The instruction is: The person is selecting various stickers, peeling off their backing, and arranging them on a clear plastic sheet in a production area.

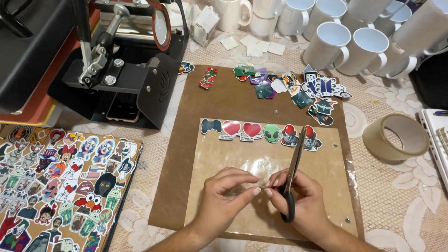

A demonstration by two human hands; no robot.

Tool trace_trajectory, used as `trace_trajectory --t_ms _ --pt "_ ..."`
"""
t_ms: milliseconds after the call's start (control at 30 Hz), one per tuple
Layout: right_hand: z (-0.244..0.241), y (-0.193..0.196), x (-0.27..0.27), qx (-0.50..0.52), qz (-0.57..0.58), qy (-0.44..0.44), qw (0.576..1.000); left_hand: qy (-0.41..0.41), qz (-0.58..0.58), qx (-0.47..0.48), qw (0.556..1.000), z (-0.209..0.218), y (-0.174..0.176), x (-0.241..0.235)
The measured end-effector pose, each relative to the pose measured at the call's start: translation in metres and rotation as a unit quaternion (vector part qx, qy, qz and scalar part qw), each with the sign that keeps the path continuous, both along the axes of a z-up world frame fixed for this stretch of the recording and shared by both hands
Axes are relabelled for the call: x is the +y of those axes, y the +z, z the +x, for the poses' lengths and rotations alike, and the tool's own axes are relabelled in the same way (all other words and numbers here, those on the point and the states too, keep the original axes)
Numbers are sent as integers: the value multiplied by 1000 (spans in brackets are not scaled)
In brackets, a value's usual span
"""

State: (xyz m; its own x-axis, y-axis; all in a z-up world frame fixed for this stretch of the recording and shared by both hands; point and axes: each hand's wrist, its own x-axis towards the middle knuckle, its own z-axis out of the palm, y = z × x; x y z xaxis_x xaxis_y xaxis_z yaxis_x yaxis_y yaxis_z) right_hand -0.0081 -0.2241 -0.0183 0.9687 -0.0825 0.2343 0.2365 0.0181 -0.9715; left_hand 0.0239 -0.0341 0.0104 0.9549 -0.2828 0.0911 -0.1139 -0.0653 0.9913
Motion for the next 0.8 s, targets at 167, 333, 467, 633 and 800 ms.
trace_trajectory --t_ms 167,333,467,633,800 --pt "0 -4 -2 18 11 -5 1000 0 12 -57 998 4 -3 1" --pt "0 -7 -8 22 7 2 1000 -7 -12 -62 998 8 -6 3" --pt "-1 -2 -7 -6 -82 39 996 22 -177 113 978 12 -3 6" --pt "-1 24 7 -58 -234 108 964 18 -285 203 936 11 4 7" --pt "-2 25 10 -17 -245 120 962 27 -308 278 910 11 -1 5"
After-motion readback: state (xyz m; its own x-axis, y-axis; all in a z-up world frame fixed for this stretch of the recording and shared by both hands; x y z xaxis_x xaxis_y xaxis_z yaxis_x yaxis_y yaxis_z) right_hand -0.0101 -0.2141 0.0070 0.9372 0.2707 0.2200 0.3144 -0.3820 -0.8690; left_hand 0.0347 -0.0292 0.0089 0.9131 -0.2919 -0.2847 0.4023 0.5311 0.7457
